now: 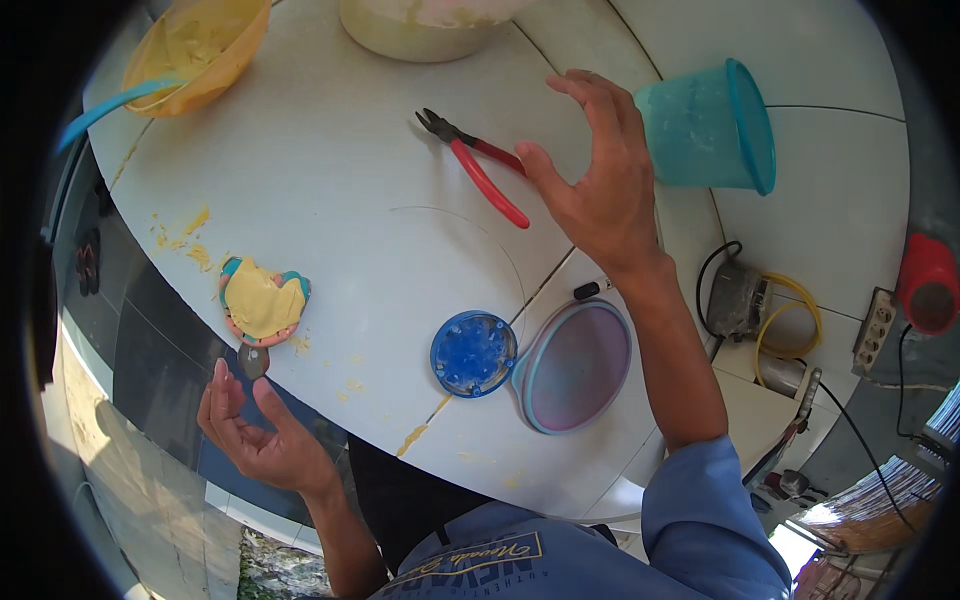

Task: The recorder is seen adjusting a wire for a dental prosthetic and then mixing dental material in a bowl to apply it to a dental model.

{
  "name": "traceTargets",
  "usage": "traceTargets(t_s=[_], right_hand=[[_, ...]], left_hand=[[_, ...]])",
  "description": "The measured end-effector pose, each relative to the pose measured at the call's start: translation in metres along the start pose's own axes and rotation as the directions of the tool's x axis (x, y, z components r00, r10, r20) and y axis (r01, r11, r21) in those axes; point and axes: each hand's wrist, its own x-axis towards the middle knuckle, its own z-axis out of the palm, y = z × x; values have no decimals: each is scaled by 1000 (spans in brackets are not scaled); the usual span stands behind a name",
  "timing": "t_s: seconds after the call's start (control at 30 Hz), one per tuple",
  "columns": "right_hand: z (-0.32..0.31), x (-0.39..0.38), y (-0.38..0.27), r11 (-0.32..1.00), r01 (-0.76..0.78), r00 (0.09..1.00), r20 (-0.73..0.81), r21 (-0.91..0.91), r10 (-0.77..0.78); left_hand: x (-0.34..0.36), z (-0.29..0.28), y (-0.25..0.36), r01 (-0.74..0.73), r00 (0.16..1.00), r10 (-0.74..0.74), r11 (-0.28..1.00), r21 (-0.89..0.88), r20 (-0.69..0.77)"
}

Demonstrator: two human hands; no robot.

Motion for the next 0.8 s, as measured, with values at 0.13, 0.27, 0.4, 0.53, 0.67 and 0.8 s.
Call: traceTargets(t_s=[0.13, 0.27, 0.4, 0.53, 0.67, 0.8], right_hand=[[-5, 11, 3, 979, -62, 966, 257, 195, 10], [0, 4, -27, 961, -203, 894, 436, 187, 104], [-2, -8, -37, 954, -255, 866, 477, 160, 152], [4, -14, -31, 979, -173, 943, 305, 109, 133], [-4, -7, -31, 978, -186, 853, 511, 97, 111], [-2, -7, -33, 996, -87, 821, 567, 8, 67]], left_hand=[[-17, 6, 47, -127, 928, 209, 955, -267, 309], [-9, 66, 77, -202, 824, 340, 924, -324, 453], [19, 104, 83, -347, 833, 321, 937, -26, 451], [15, 109, 89, -380, 825, 316, 924, 45, 469], [18, 101, 89, -362, 818, 293, 931, 47, 495], [19, 92, 96, -381, 744, 200, 911, 160, 638]])
